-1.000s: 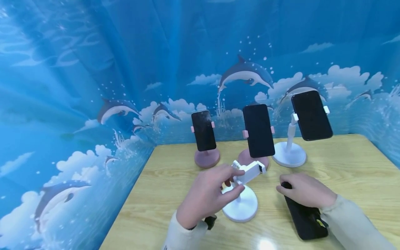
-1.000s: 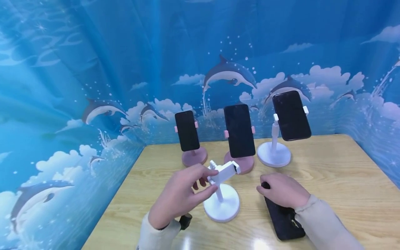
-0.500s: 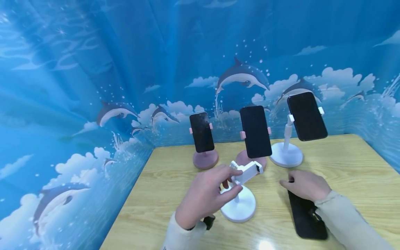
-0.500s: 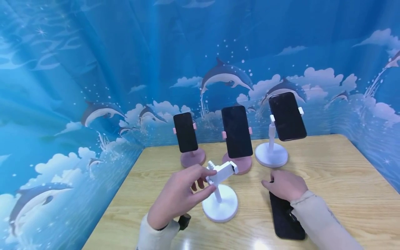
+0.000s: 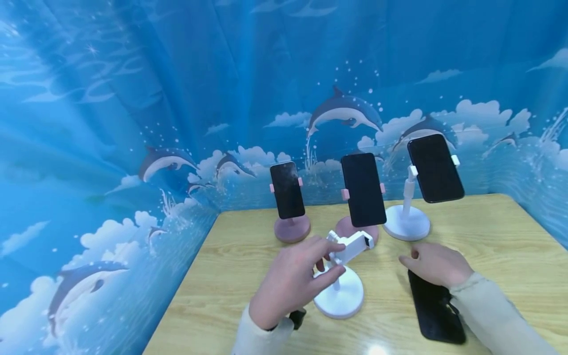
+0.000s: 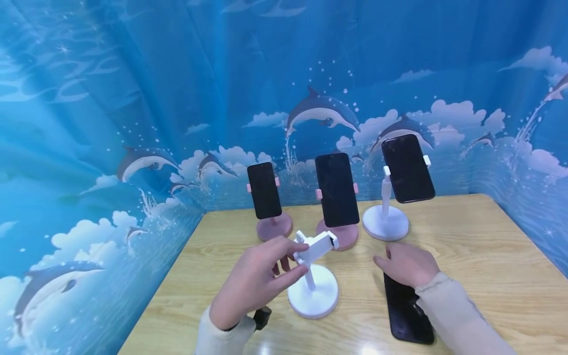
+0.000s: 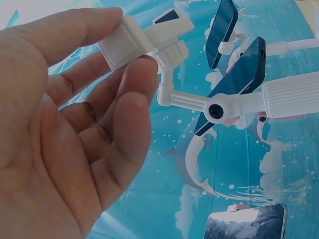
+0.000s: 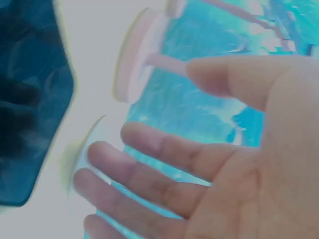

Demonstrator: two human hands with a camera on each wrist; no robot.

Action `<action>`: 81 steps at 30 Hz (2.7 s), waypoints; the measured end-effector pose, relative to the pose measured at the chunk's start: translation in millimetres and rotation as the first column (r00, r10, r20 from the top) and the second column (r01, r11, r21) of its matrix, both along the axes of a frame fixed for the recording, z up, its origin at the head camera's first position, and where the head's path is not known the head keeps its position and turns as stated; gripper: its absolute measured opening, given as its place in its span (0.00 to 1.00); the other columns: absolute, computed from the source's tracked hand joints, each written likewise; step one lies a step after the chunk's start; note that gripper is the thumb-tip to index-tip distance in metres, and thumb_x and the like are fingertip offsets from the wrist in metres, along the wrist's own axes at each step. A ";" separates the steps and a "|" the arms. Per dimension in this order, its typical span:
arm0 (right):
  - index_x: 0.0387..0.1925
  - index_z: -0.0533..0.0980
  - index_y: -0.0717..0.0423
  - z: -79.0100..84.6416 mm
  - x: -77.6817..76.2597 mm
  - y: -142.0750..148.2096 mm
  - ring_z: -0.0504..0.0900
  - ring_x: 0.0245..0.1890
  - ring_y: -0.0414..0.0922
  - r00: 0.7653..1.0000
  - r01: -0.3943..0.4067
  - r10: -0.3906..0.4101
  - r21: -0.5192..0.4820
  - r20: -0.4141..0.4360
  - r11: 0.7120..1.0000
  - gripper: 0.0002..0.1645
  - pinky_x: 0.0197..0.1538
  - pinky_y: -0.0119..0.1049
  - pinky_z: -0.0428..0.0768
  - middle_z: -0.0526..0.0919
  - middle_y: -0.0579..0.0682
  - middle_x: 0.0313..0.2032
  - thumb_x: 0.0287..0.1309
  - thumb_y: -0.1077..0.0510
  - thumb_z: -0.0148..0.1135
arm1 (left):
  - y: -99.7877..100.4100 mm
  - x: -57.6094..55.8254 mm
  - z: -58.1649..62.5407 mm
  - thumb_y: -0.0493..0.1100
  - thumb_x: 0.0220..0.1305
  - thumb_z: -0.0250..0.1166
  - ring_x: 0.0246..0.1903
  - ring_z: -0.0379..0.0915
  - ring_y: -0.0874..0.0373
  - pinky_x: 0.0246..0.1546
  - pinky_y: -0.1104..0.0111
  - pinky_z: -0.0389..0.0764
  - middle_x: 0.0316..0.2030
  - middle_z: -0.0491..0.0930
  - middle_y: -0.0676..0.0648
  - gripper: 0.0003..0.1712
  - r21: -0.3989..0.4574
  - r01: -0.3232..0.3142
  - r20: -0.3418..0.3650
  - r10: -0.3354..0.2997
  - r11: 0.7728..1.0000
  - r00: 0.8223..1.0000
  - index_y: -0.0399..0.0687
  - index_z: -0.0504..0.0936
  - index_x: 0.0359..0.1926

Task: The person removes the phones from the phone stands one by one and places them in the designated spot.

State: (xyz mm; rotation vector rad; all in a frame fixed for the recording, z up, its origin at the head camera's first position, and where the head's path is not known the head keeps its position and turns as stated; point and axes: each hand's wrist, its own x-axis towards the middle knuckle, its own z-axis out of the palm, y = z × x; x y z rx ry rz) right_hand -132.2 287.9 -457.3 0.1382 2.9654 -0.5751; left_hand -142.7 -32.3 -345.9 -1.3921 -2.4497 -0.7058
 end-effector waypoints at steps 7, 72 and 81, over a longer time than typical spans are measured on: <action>0.35 0.76 0.48 30.9 11.1 -26.5 0.74 0.26 0.43 0.953 -0.054 0.016 -0.116 -0.304 0.992 0.13 0.27 0.39 0.72 0.77 0.44 0.27 0.63 0.44 0.55 | 0.1 0.0 -0.7 0.54 0.63 0.62 0.28 0.68 0.75 0.28 0.86 0.69 0.39 0.77 0.65 0.17 0.004 0.009 -0.009 -0.009 1.000 1.000 0.62 0.77 0.52; 0.71 0.57 0.43 81.7 67.4 -87.0 0.69 0.62 0.47 0.687 -0.312 0.311 0.121 -0.656 0.942 0.50 0.52 0.51 0.76 0.60 0.42 0.69 0.46 0.54 0.70 | 6.7 -21.5 -4.8 0.51 0.65 0.61 0.29 0.69 0.73 0.30 0.82 0.74 0.36 0.75 0.61 0.13 0.097 0.150 0.203 -0.167 0.984 0.965 0.54 0.77 0.48; 0.71 0.58 0.43 81.3 72.0 -88.7 0.70 0.60 0.49 0.715 -0.304 0.303 0.111 -0.630 0.946 0.49 0.50 0.52 0.77 0.60 0.43 0.69 0.47 0.52 0.70 | 6.0 -17.5 -7.6 0.52 0.64 0.61 0.28 0.68 0.74 0.30 0.80 0.76 0.38 0.76 0.62 0.14 0.094 0.145 0.177 -0.160 0.985 0.971 0.56 0.77 0.48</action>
